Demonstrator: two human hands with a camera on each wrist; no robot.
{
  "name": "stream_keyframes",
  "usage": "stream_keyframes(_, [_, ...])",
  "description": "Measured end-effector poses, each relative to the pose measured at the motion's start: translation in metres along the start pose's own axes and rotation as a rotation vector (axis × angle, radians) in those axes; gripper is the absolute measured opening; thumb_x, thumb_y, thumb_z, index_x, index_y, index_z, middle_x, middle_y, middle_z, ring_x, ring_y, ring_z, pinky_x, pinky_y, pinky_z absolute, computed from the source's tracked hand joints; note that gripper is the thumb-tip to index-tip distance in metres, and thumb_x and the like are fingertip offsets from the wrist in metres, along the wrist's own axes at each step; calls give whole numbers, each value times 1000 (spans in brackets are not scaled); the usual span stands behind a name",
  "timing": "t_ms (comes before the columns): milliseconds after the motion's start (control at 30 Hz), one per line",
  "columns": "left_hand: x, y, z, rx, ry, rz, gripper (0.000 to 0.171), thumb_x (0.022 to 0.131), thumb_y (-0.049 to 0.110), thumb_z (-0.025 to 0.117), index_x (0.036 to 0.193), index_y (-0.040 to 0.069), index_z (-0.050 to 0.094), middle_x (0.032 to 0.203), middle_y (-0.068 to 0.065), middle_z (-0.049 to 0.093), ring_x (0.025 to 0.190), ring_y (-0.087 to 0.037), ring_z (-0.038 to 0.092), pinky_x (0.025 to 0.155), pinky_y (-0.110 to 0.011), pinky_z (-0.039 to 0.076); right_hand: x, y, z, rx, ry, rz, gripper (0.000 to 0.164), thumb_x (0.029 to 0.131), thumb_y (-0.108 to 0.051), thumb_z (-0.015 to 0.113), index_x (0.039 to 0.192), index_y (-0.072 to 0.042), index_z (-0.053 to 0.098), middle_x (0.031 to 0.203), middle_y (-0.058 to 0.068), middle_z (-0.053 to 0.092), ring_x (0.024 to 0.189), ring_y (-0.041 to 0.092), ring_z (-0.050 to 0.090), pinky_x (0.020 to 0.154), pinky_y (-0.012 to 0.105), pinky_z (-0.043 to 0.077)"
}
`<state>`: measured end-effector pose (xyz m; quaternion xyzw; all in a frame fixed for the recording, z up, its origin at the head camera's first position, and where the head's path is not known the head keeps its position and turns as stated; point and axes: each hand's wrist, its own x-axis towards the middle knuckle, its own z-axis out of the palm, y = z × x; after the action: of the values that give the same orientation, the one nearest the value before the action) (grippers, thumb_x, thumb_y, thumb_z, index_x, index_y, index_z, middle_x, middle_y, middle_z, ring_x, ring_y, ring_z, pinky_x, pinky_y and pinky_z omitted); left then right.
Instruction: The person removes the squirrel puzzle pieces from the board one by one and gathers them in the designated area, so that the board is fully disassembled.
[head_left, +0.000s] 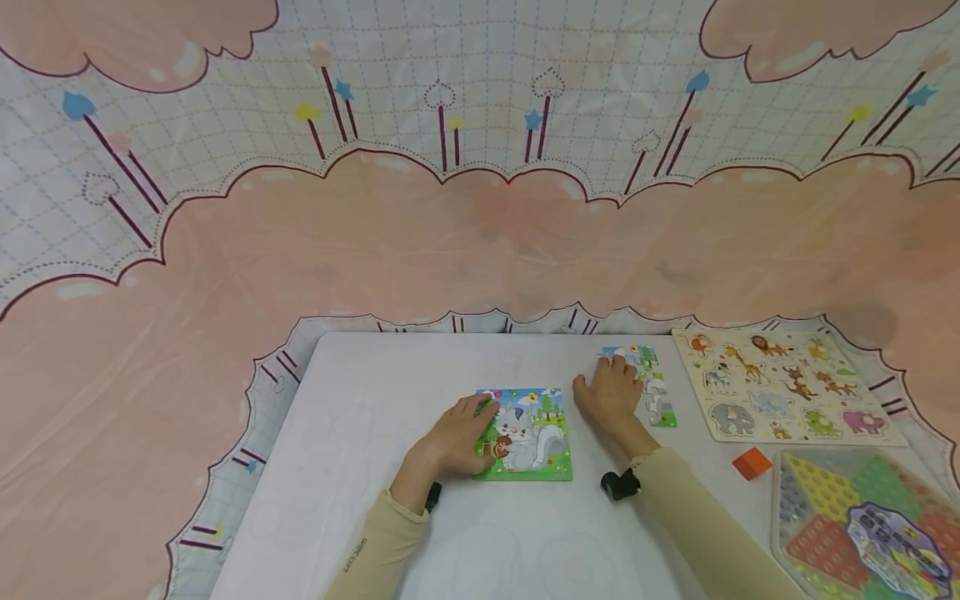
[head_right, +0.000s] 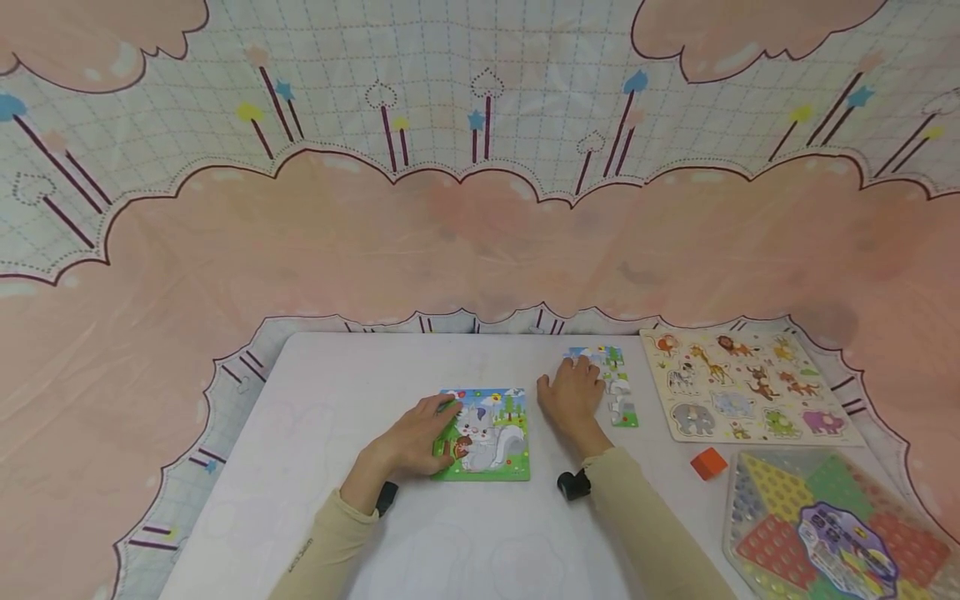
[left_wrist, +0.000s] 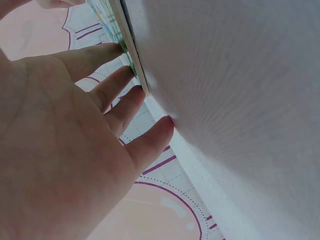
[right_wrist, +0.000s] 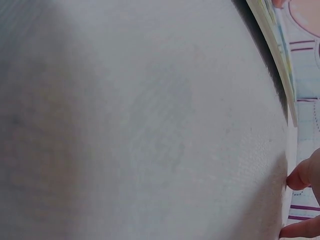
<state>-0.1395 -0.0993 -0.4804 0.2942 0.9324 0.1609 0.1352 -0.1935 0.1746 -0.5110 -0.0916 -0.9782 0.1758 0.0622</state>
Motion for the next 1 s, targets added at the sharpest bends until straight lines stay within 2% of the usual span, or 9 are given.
stream_keyframes(500, [0,1,-2,-19,-9,-7,79,83,29,69,150,1,38,155,-18,29,144,-35,25,113,-51,30,1,-1,-4,4,-19,-4,56,89,-35,57,119,12,55,128,31,47,115,50,44,92,64,38])
stream_keyframes(767, [0,1,-2,-13,-8,-9,79,82,28,69,149,0,38,154,-18,29,144,-35,25,113,-51,30,-5,-8,-6,30,40,-95,49,88,-30,60,118,8,60,125,31,51,114,49,49,87,63,44])
stream_keyframes(1000, [-1,1,-2,-43,4,4,78,82,26,69,148,-2,39,153,-19,30,144,-36,25,113,-53,29,-18,-21,-15,121,-29,-148,42,90,-28,61,118,2,65,121,25,56,107,41,56,83,54,50])
